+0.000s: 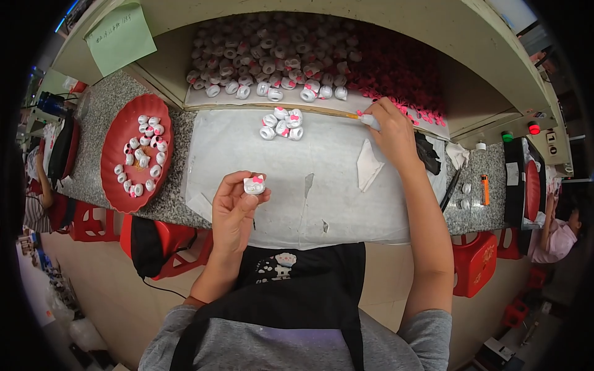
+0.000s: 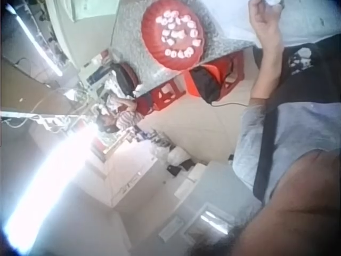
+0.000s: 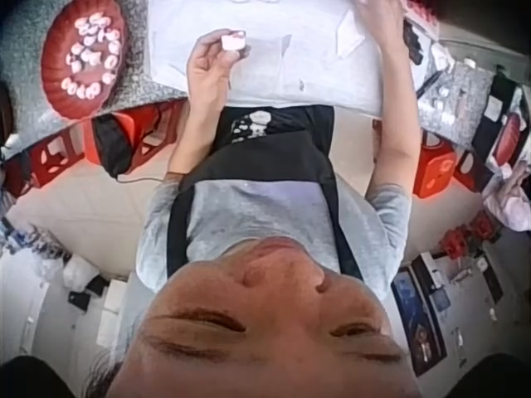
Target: Assembling small toy components by applying glue and attaching parts at a factory workbench.
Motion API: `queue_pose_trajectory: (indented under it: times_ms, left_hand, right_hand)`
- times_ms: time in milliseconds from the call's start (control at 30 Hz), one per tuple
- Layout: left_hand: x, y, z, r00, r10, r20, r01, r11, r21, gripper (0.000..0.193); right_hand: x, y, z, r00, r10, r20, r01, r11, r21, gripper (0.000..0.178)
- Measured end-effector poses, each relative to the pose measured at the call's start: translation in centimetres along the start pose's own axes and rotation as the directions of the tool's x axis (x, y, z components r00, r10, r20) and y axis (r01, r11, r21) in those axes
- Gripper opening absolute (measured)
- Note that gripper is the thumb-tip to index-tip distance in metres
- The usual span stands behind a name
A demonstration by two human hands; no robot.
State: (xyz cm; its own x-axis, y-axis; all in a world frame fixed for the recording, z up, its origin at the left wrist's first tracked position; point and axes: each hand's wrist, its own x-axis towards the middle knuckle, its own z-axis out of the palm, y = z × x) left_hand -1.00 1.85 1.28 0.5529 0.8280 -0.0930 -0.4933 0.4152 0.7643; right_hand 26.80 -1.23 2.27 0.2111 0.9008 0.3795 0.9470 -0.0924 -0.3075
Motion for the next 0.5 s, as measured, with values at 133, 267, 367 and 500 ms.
queue_pose_trajectory:
  times_ms: [133, 267, 367, 500]
  left_hand:
    - [0.0, -0.2, 0.3, 0.997, 0.011, 0.075, -0.015, 0.998, 0.056, 0.033]
    - [0.4, -1.2, 1.3, 0.962, 0.009, 0.273, -0.034, 0.996, 0.088, 0.032]
    - [0.1, -1.4, 1.5, 0.956, -0.043, 0.29, 0.017, 0.996, 0.092, 0.031]
    - [-0.4, -1.4, 1.0, 0.962, -0.05, 0.267, 0.021, 0.994, 0.11, 0.031]
  right_hand:
    - [-1.3, -2.4, -0.9, 0.997, -0.06, -0.058, 0.073, 0.961, 0.265, 0.011]
    - [-4.0, -8.3, -1.9, 0.92, 0.062, 0.387, -0.314, 0.707, 0.633, 0.009]
    - [-4.6, -9.6, -1.6, 0.829, 0.093, 0.552, -0.525, 0.469, 0.71, 0.009]
    - [-6.4, -9.8, 0.3, 0.782, 0.22, 0.583, -0.614, 0.111, 0.782, 0.008]
